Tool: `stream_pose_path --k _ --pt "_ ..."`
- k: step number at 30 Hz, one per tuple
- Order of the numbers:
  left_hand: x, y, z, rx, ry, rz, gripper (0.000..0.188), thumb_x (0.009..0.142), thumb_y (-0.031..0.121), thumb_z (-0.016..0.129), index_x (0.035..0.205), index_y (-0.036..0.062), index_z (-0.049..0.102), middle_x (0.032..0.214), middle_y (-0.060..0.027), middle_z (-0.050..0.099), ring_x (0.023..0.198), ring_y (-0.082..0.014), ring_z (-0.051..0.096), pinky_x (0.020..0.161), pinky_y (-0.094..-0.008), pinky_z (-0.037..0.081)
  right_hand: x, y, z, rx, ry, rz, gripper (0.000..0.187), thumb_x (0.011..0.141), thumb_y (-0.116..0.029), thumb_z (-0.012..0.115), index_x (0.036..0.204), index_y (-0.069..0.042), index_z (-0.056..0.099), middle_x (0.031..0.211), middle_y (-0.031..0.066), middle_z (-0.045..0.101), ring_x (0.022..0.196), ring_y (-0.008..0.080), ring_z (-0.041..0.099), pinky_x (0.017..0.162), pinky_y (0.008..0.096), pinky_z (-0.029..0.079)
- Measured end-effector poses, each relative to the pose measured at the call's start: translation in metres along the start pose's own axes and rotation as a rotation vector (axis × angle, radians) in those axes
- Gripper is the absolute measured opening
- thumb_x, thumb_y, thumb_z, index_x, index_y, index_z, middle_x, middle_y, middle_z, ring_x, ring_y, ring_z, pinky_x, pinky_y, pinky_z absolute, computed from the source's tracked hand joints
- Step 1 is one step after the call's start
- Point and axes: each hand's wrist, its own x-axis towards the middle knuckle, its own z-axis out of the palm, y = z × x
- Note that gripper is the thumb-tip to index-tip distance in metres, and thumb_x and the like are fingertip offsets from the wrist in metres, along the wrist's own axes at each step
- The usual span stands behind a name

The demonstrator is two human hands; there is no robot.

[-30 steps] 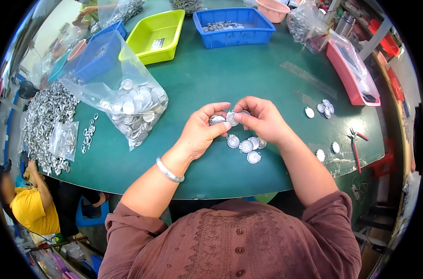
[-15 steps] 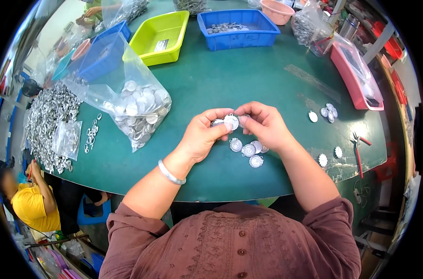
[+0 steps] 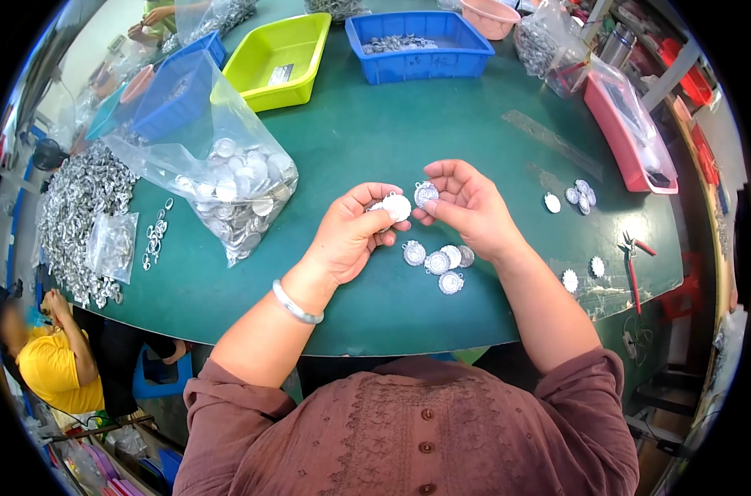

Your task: The person picks up small white circular components and metal backing frames from a table, fits the components into the frames by hand, and places the assembled items into a growing pile.

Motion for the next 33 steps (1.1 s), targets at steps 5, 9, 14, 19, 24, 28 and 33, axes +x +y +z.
stream_pose_path --k 5,9,14,19,24,28,33 --pt "-0.001 0.001 0.0 0.008 -0.003 0.002 0.028 0.078 0.002 0.056 0.105 0.0023 0.051 0.089 -0.0062 0.059 0.074 -0.0138 0.058 0.056 -0.0191 0.045 0.0 0.0 0.002 -0.013 0.022 0.01 0.028 0.078 0.004 0.053 0.104 0.003 0.043 0.091 0.0105 0.055 0.077 0.016 0.06 0.065 0.0246 0.049" --pt "-0.001 0.001 0.001 0.002 -0.011 -0.006 0.031 0.079 0.001 0.055 0.11 0.0016 0.05 0.092 -0.0067 0.059 0.077 -0.0137 0.058 0.061 -0.0201 0.047 0.001 0.0 0.001 -0.033 0.036 -0.009 0.025 0.077 0.004 0.055 0.1 0.003 0.045 0.089 0.0098 0.056 0.075 0.0152 0.06 0.064 0.0243 0.049" --pt "0.001 -0.003 0.0 0.01 -0.013 0.024 0.03 0.079 0.0 0.054 0.109 0.0018 0.05 0.095 -0.0061 0.059 0.08 -0.0132 0.058 0.066 -0.0215 0.047 0.0 0.002 0.0 -0.046 0.057 -0.047 0.025 0.077 0.005 0.056 0.1 0.002 0.046 0.088 0.0083 0.056 0.073 0.0136 0.059 0.062 0.0237 0.048" --pt "0.0 -0.003 -0.001 0.017 -0.001 0.01 0.029 0.079 0.002 0.055 0.108 0.0019 0.051 0.094 -0.0064 0.058 0.078 -0.0127 0.057 0.065 -0.0212 0.047 -0.002 0.003 0.007 -0.139 0.128 -0.125 0.026 0.077 0.005 0.056 0.101 0.001 0.047 0.085 0.0058 0.055 0.07 0.0107 0.057 0.06 0.0225 0.047" --pt "-0.001 -0.001 -0.002 0.045 -0.02 -0.083 0.026 0.079 0.005 0.056 0.105 0.0017 0.052 0.088 -0.0066 0.059 0.072 -0.0128 0.058 0.057 -0.0202 0.047 -0.004 0.008 0.009 -0.655 0.197 -0.393 0.019 0.074 0.004 0.058 0.091 -0.002 0.053 0.079 0.0058 0.053 0.067 0.0133 0.056 0.055 0.0249 0.045" --pt "-0.002 -0.005 0.003 0.015 -0.01 -0.084 0.021 0.08 0.004 0.055 0.101 0.0012 0.054 0.085 -0.0058 0.059 0.07 -0.0129 0.059 0.055 -0.0199 0.047 -0.004 0.008 0.016 -1.026 0.128 -0.691 0.016 0.069 0.003 0.06 0.084 -0.003 0.056 0.078 0.0087 0.053 0.065 0.0233 0.056 0.054 0.0299 0.045" --pt "-0.001 -0.007 0.003 -0.012 0.019 -0.021 0.018 0.082 0.005 0.054 0.099 0.001 0.055 0.084 -0.0053 0.059 0.069 -0.0125 0.058 0.054 -0.0197 0.046 -0.005 0.007 0.022 -1.002 0.078 -0.743 0.018 0.069 0.003 0.059 0.086 -0.002 0.057 0.083 0.0098 0.053 0.067 0.0257 0.056 0.056 0.0312 0.046"
